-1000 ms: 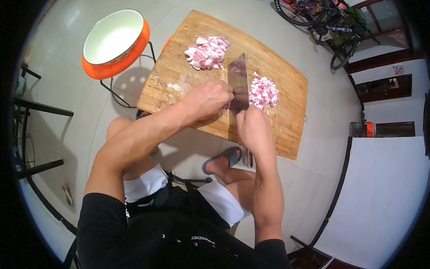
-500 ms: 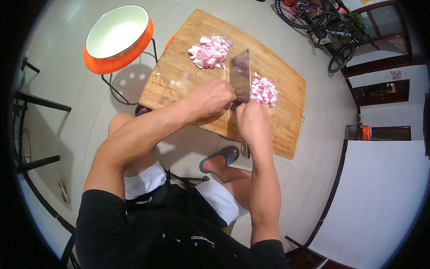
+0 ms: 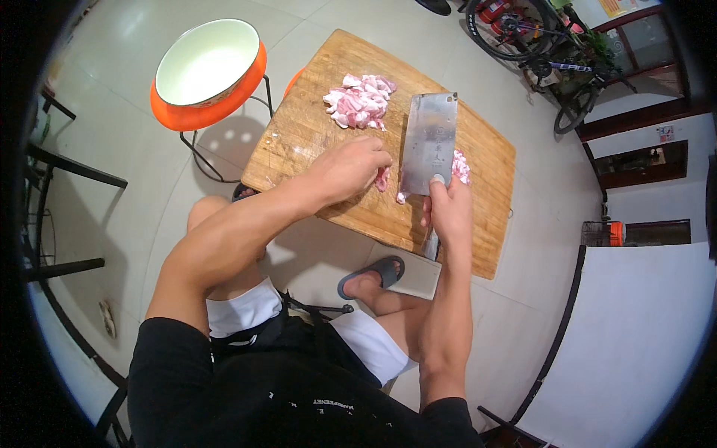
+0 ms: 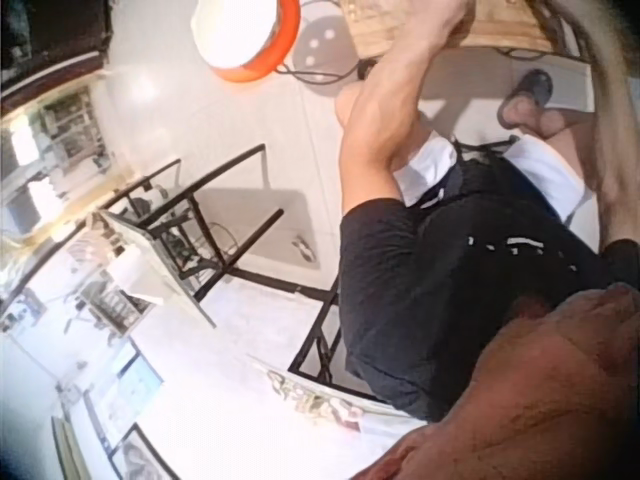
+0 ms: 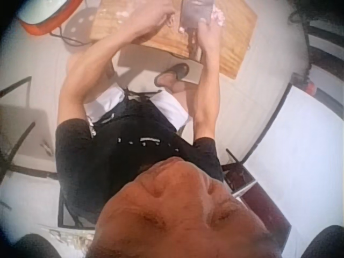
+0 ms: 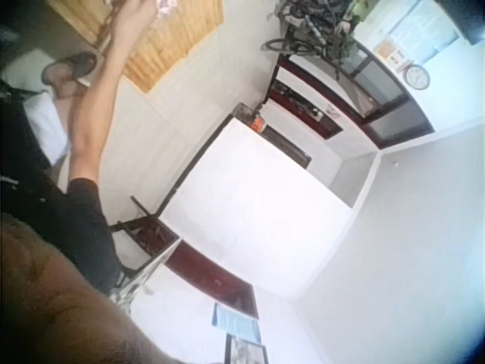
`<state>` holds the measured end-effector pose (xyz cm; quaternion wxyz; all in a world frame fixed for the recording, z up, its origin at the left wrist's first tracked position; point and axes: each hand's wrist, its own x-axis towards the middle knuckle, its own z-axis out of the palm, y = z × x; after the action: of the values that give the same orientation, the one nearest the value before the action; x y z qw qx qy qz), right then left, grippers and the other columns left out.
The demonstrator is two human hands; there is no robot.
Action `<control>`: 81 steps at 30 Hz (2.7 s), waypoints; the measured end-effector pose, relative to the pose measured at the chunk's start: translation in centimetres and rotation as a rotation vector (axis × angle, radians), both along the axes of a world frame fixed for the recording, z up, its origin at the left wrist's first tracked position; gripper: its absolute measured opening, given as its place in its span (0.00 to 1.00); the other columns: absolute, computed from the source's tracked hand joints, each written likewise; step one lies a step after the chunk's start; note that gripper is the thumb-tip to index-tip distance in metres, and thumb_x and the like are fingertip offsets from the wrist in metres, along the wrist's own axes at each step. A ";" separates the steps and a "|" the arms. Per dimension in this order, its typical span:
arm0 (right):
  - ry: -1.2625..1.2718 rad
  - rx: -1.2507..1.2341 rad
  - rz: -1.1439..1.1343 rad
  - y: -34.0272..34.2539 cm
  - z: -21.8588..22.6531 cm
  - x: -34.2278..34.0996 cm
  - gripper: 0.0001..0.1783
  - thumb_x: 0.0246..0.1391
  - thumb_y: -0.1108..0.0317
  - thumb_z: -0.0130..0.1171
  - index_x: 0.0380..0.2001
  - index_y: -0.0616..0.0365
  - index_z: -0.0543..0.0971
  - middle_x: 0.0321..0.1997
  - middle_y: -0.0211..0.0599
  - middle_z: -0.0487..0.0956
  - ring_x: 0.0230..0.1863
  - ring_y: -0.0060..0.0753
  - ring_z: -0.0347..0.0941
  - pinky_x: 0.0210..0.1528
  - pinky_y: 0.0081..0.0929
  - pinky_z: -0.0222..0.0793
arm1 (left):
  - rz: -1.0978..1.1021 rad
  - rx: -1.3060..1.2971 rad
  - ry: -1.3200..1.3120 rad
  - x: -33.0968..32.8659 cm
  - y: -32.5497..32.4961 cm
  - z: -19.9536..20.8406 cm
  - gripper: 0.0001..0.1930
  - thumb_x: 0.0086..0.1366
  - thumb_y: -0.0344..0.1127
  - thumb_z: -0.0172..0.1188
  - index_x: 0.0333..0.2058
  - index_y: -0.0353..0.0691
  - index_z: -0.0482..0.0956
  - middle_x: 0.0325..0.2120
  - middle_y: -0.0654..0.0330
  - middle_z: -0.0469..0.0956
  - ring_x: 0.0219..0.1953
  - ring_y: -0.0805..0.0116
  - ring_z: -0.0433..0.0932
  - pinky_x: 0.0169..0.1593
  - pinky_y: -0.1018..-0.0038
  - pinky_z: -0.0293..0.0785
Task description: The person uses a cleaver to chop pieces of raw meat on a wooden cutting board. They repeatedly slice the meat into smaller pieces and gather them into a pile on the board.
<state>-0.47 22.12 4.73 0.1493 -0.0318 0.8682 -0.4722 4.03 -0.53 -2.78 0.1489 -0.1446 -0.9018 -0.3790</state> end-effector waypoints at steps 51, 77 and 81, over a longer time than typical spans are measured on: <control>0.032 -0.153 -0.099 1.0 2.2 2.0 0.12 0.76 0.64 0.54 0.43 0.63 0.80 0.22 0.31 0.77 0.16 0.22 0.72 0.19 0.27 0.68 | 0.048 0.156 -0.119 -2.0 0.8 0.8 0.10 0.73 0.32 0.65 0.48 0.34 0.86 0.41 0.49 0.86 0.43 0.49 0.86 0.52 0.60 0.82; -0.297 -0.603 -0.133 3.3 -1.6 -0.6 0.08 0.74 0.66 0.55 0.46 0.60 0.77 0.21 0.31 0.77 0.13 0.23 0.68 0.13 0.22 0.67 | -0.184 1.468 -0.885 -2.5 2.2 3.6 0.21 0.86 0.40 0.49 0.64 0.30 0.77 0.57 0.54 0.82 0.57 0.67 0.83 0.61 0.67 0.83; -0.202 -0.474 -0.263 3.7 -0.6 -0.4 0.08 0.73 0.67 0.54 0.46 0.60 0.76 0.20 0.32 0.77 0.13 0.24 0.68 0.13 0.23 0.67 | -0.108 1.119 -0.820 -3.0 1.3 3.8 0.22 0.86 0.41 0.50 0.68 0.34 0.77 0.58 0.59 0.83 0.56 0.70 0.82 0.58 0.73 0.80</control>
<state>-0.88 25.84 4.17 0.1608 0.0944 0.7110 -0.6780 1.07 0.80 1.01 -0.1708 0.0640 -0.5460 -0.8176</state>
